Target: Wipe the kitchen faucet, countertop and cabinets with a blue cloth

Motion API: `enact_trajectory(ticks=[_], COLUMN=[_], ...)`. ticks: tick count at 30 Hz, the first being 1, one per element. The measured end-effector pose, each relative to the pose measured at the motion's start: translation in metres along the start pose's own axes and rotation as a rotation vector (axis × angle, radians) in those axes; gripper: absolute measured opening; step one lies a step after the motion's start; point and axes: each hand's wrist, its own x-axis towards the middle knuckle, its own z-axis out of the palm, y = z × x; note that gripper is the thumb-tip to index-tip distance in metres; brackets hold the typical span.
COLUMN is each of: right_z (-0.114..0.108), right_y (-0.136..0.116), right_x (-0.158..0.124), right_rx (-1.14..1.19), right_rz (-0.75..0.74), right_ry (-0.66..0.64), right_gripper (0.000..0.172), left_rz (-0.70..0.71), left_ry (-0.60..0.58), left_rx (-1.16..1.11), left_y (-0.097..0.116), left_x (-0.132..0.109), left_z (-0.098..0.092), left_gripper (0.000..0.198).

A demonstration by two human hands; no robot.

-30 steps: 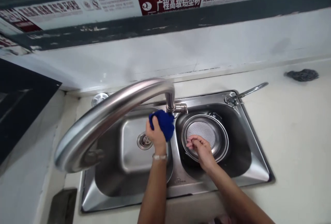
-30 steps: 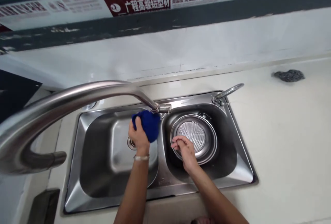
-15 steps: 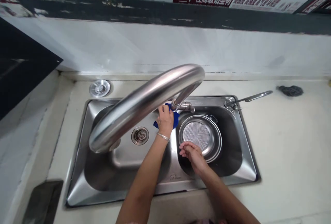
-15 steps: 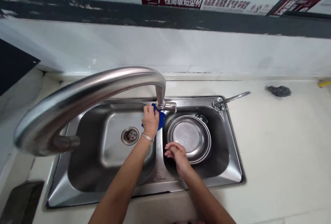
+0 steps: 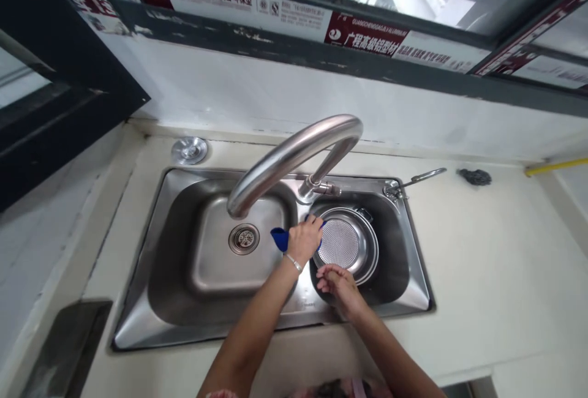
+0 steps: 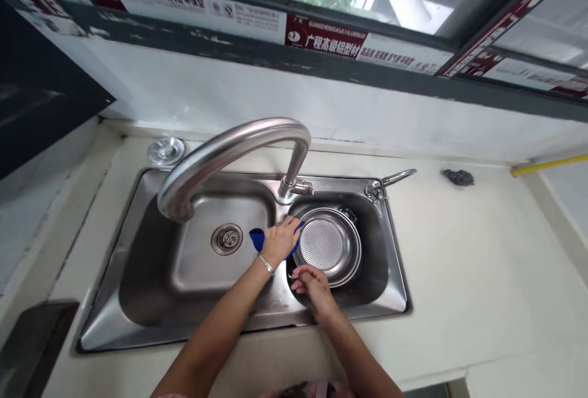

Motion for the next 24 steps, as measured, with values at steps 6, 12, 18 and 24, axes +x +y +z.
enact_trajectory(ticks=[6,12,18,24], right_z=[-0.091,-0.182,-0.180,-0.178], right_y=[0.031,0.073,0.081,0.079], right_x=[-0.035,-0.054,-0.048,-0.050], right_rx=[-0.583,-1.171,-1.265,-1.287], right_rz=[-0.574,-1.022,-1.035,-1.062], right_ry=[0.276,0.428,0.538,0.514], right_gripper=[0.030,0.021,0.026,0.023], left_rz=[-0.249,-0.289,-0.061,-0.025], left_ry=[0.366,0.526,0.147,-0.005], left_rx=[-0.278,-0.397,-0.497,-0.582], left_y=[-0.031,-0.019,-0.036,-0.061], left_x=[-0.001,0.061,0.086,0.074], left_z=[-0.027,-0.036,-0.042,-0.049], left_gripper=[0.040,0.049,0.043,0.048])
